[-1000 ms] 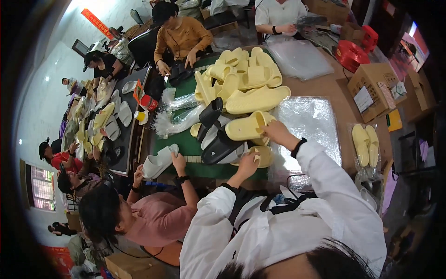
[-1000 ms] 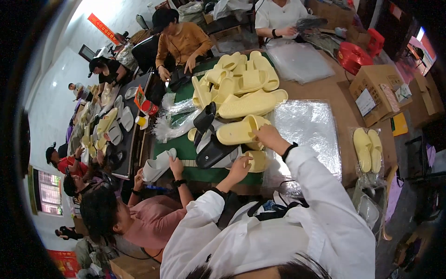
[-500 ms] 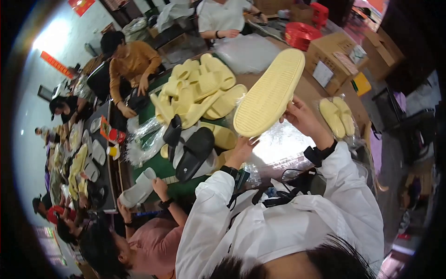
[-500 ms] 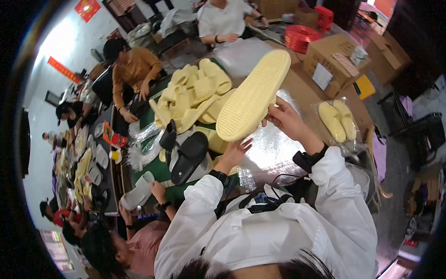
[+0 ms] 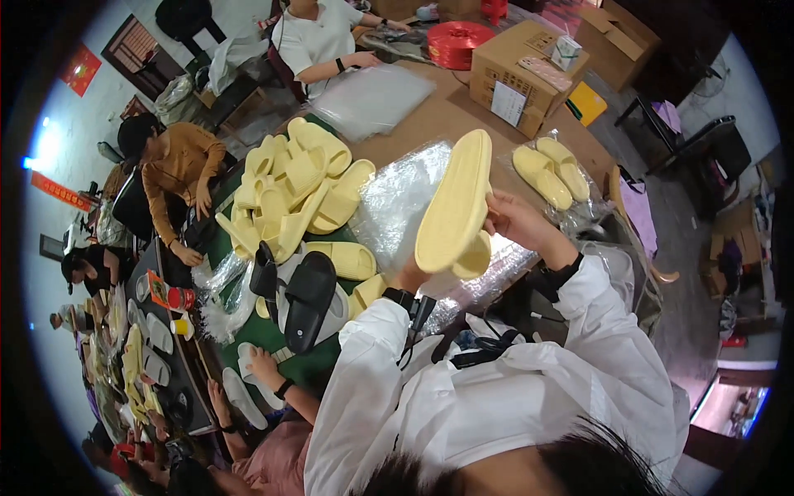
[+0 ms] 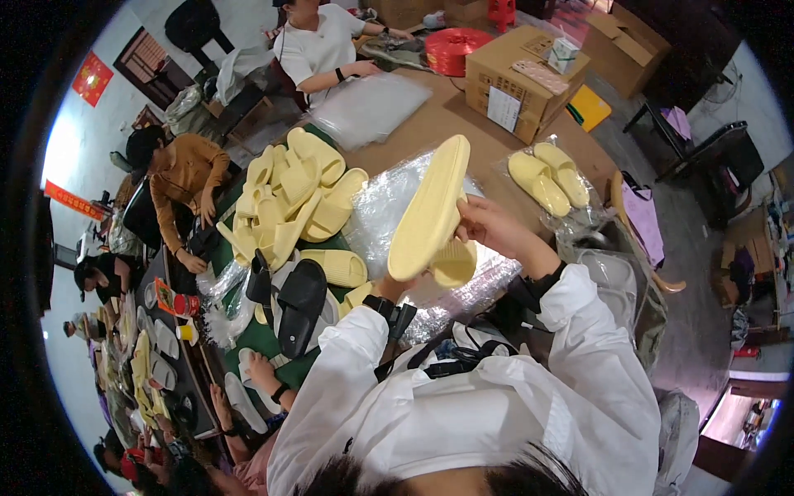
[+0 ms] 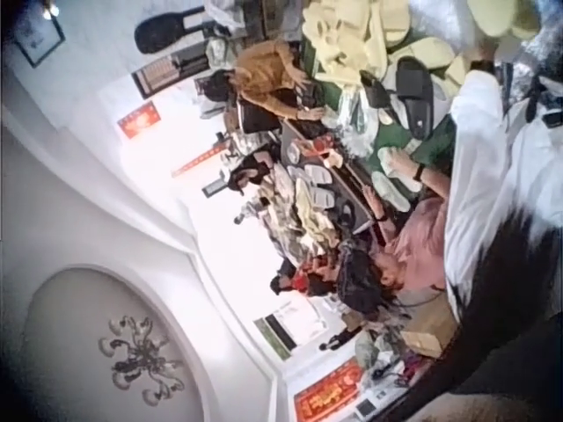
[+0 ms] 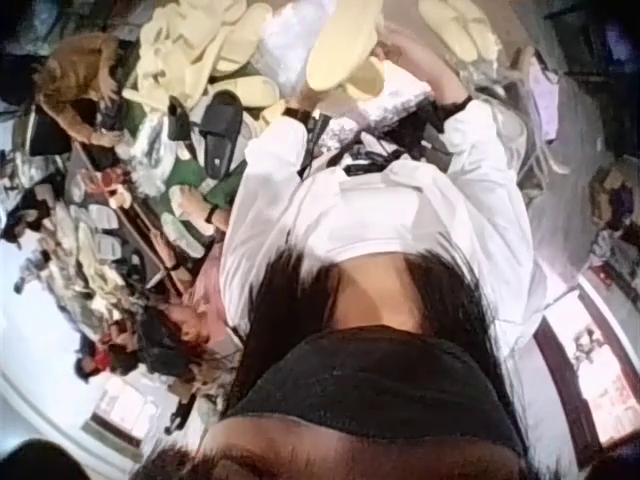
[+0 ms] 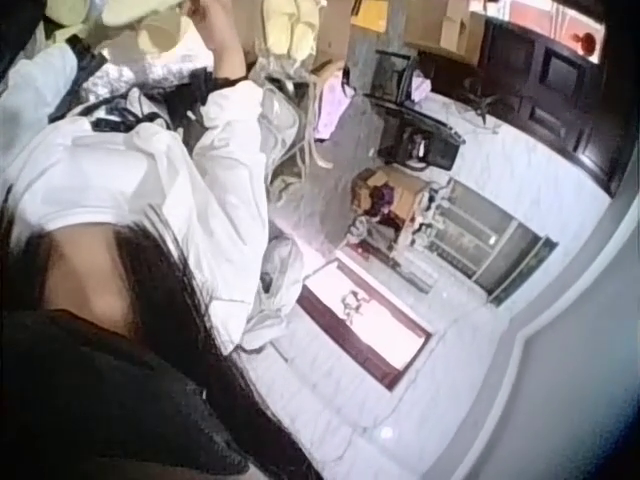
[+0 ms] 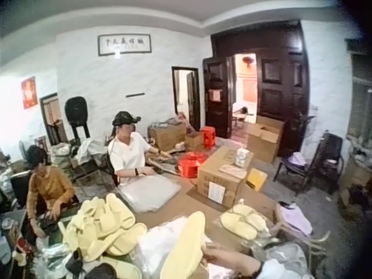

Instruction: Sorting and packaging slippers into plastic bags and larger sacks.

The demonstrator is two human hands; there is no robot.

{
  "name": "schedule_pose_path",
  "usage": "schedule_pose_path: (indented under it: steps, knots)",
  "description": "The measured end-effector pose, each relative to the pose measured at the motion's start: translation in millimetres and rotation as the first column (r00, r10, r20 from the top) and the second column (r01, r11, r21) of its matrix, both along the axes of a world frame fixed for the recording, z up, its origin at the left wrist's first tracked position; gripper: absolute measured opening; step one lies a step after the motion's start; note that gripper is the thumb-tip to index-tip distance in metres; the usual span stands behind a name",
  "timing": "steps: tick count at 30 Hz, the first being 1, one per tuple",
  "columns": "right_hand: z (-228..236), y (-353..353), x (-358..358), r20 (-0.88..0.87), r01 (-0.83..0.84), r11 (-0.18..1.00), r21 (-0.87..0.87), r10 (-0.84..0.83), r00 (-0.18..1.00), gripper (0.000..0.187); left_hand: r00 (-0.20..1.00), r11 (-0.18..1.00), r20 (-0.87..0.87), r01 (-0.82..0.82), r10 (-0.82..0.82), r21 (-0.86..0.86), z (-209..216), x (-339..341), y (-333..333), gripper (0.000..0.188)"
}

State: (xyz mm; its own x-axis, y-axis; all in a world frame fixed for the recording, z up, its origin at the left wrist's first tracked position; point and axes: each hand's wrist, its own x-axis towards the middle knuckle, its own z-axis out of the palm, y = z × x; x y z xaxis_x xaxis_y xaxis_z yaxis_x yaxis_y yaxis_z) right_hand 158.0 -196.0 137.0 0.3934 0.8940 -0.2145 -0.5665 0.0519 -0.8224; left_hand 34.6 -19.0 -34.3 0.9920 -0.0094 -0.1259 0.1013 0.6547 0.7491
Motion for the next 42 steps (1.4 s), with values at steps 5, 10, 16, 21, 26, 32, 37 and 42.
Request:
schedule_pose_path:
  steps: [5,10,16,21,26,32,37,42]
  knots:
    - [-38.3,0.5,21.6,-0.243,0.168,0.973,-0.158,-0.203,0.948,0.024,0.941,0.984,-0.333,0.110,-0.057,0.143,33.5,23.8,-31.4,0.058]
    - [-94.0,28.8,34.0,-0.545,0.297,0.875,-0.383,-0.473,0.692,0.018,0.970,0.803,-0.053,-0.165,0.236,0.572,-67.8,9.3,10.2,0.052]
    - [-141.1,43.3,52.6,-0.422,0.412,0.764,-0.496,-0.627,0.654,0.033,0.895,0.687,-0.316,0.016,0.314,0.727,-30.3,-21.3,5.7,0.042]
    - [-111.6,85.4,34.5,-0.417,0.480,0.796,-0.367,-0.603,0.680,0.025,0.938,0.923,-0.266,0.289,-0.220,0.255,51.2,-13.5,-28.8,0.051]
    - [-58.9,123.7,7.8,-0.312,0.471,0.875,-0.111,-0.481,0.819,0.023,0.953,0.959,-0.132,0.256,-0.272,-0.122,100.8,6.5,-53.3,0.054]
    - [-22.4,121.4,-3.1,0.963,0.257,0.938,0.232,-0.183,-0.199,0.021,0.931,0.965,-0.264,0.222,-0.253,-0.142,121.9,6.8,-65.1,0.051]
    - [-18.5,114.7,-17.4,0.855,-0.179,0.984,-0.019,-0.077,-0.514,0.024,0.924,0.947,-0.225,0.280,-0.310,-0.155,123.1,4.0,-60.4,0.053]
    - [-18.1,96.3,-22.3,0.957,0.200,0.940,0.277,-0.289,0.033,0.021,0.981,0.638,-0.192,0.161,-0.021,0.753,98.7,2.2,-16.0,0.037]
